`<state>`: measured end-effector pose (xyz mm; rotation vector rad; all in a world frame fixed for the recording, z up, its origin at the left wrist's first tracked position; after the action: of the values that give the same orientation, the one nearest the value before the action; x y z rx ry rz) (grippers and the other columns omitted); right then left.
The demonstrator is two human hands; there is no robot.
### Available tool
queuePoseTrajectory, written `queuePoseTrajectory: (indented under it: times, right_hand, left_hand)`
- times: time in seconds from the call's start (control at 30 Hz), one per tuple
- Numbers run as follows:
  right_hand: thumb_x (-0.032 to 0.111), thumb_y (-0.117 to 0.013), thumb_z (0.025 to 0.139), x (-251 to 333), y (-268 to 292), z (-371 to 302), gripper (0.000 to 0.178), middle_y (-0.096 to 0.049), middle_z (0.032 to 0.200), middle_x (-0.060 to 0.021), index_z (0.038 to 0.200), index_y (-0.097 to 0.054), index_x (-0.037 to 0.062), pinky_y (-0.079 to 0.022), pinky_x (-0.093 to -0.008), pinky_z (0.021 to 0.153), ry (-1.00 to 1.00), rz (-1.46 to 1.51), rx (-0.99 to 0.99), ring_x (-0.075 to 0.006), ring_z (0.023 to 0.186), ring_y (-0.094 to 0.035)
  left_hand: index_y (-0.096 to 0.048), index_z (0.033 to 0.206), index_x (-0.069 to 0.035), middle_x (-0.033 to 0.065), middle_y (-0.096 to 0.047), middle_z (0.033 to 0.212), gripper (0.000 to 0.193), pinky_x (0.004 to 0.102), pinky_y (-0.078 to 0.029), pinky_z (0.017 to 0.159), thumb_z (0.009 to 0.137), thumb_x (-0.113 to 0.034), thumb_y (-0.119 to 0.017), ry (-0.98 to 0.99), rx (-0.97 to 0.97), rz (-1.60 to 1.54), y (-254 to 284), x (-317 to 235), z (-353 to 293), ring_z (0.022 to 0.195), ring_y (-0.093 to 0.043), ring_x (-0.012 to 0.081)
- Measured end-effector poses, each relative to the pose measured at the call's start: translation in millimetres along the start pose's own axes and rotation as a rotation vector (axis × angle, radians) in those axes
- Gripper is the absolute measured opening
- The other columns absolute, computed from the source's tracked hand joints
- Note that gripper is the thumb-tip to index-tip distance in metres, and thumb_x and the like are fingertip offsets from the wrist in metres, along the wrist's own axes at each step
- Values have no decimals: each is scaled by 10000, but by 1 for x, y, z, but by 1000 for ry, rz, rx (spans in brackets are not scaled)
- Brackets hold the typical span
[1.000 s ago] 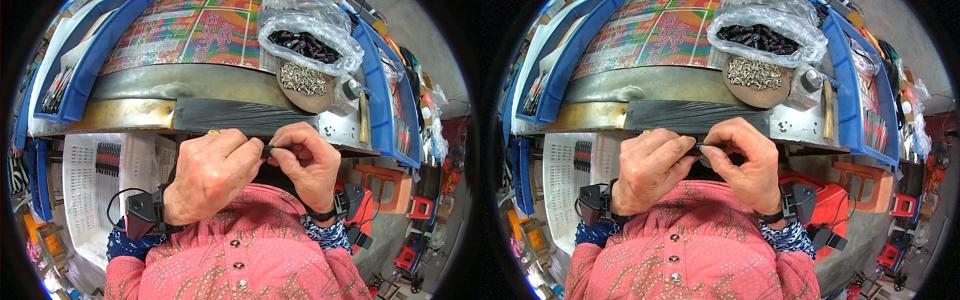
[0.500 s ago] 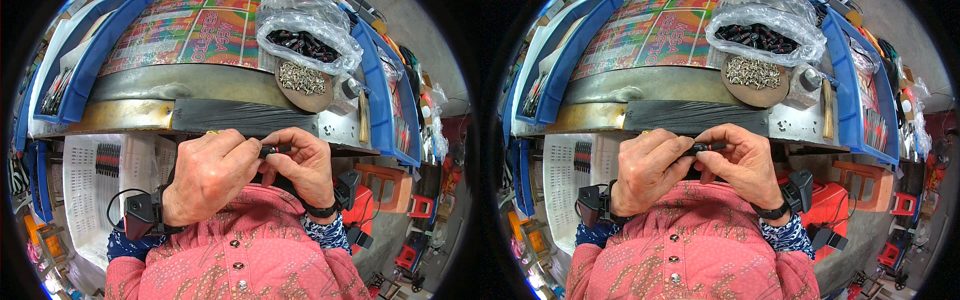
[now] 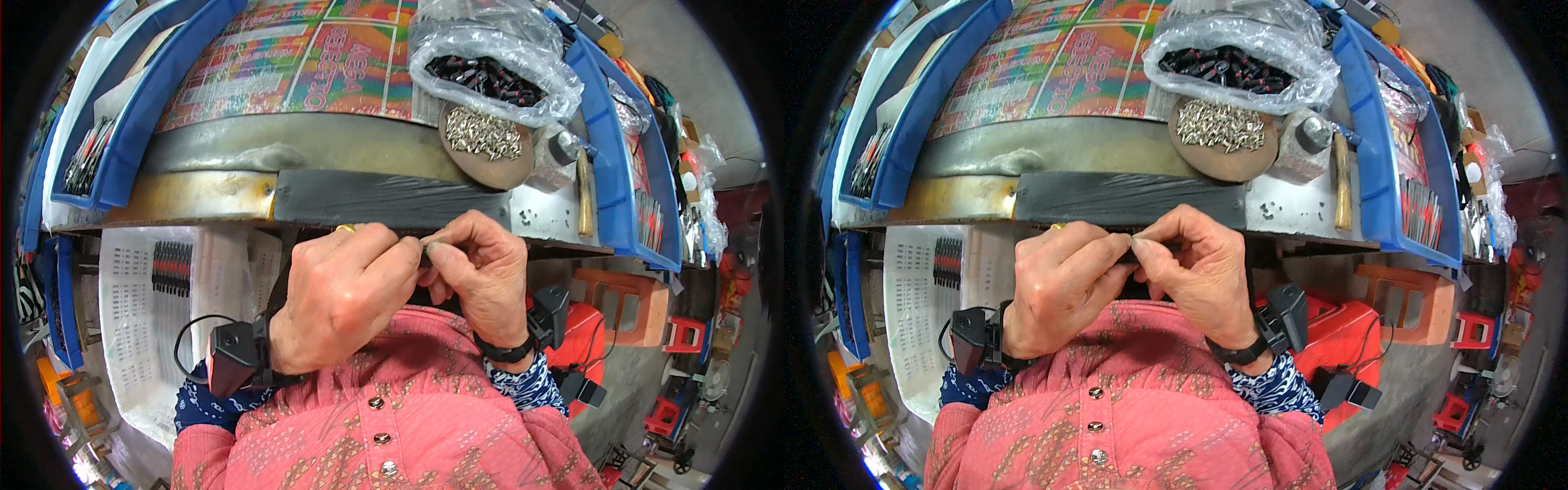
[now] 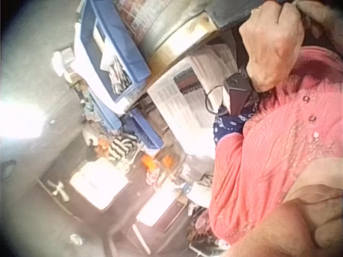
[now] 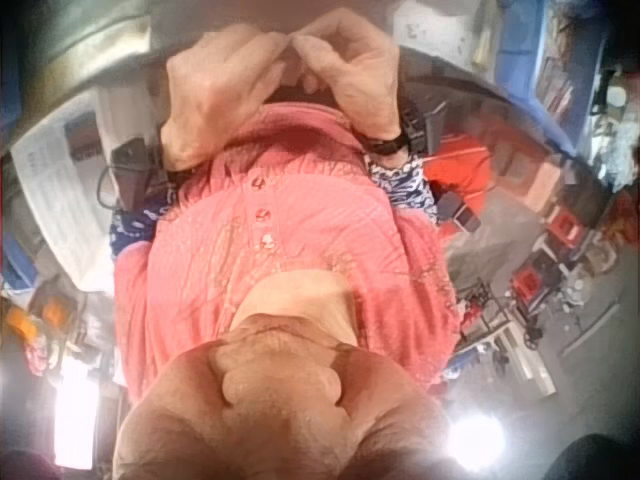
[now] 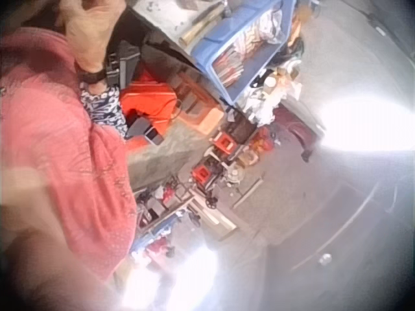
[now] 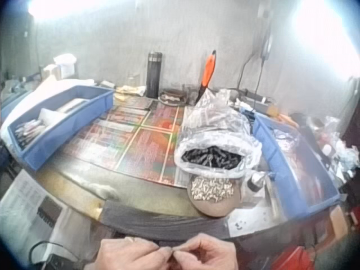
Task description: The person repeatedly picks small black cylindrical components and metal pins from a workbench, inserts the pins into the components, and places the assembled units into a blue tray. The person uses a hammer to tap the pins into place and handles the components one at a time.
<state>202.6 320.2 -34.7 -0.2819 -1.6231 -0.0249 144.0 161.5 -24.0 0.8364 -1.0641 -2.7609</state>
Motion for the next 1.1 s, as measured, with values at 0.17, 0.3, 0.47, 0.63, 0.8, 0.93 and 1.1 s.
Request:
queuePoseTrajectory:
  times: [0.17,0.3,0.47,0.63,0.8,0.93,1.1]
  right_hand:
    - [3,-653,909,-1,-1,3,32,-637,774,-26,915,-623,-5,-472,-181,512,53,10,-55,-45,610,-582]
    - [20,-650,918,-1,-1,7,39,-629,764,-17,919,-616,1,-468,-181,515,79,-7,-81,-40,598,-566]
    - [38,-655,925,11,4,8,77,-621,761,-1,973,-627,-14,-461,-180,557,130,-111,-59,-26,641,-555]
    - [26,-693,877,27,30,16,96,-662,799,-29,956,-672,-23,-475,-220,602,327,-476,-211,-61,680,-581]
    - [59,-737,781,35,55,40,234,-623,833,-105,1004,-686,10,-461,-379,667,669,-1118,-290,-288,746,-571]
    - [118,-766,751,31,63,47,318,-591,917,-121,1042,-684,20,-434,-415,723,713,-1304,-309,-317,845,-523]
    - [189,-789,745,26,63,49,368,-576,965,-136,1054,-683,19,-442,-415,743,697,-1351,-312,-323,870,-513]
  left_hand:
    - [-667,899,-25,80,-628,744,249,343,-477,531,663,11,-737,-18,-27,6,-4,0,6,609,-621,243]
    - [-656,901,-30,77,-607,743,235,349,-482,535,678,-15,-728,-24,-50,6,-8,4,10,610,-614,247]
    - [-639,915,-40,74,-572,743,238,366,-490,540,698,-75,-731,-37,-46,-24,-7,7,19,614,-597,263]
    - [-643,911,-43,74,-570,732,233,371,-492,543,705,-72,-749,-8,-44,-10,-4,12,25,609,-593,271]
    - [-647,906,-46,84,-572,732,238,378,-487,557,696,-55,-759,36,-22,6,-4,17,28,631,-599,276]
    - [-647,900,-49,87,-569,728,227,379,-479,562,703,-61,-758,63,-15,-3,-3,20,28,641,-600,278]
    - [-646,901,-49,86,-572,729,225,381,-479,566,706,-63,-759,99,7,-14,-4,22,28,643,-601,280]
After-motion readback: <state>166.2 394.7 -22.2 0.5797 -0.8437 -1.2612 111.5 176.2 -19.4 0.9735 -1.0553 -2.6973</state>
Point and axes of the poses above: each hand's wrist, its own z-axis towards the middle knuckle, its own y-axis out of the back of the hand, x = y × z, the point moved 2 cm from there along z, towards the middle knuckle
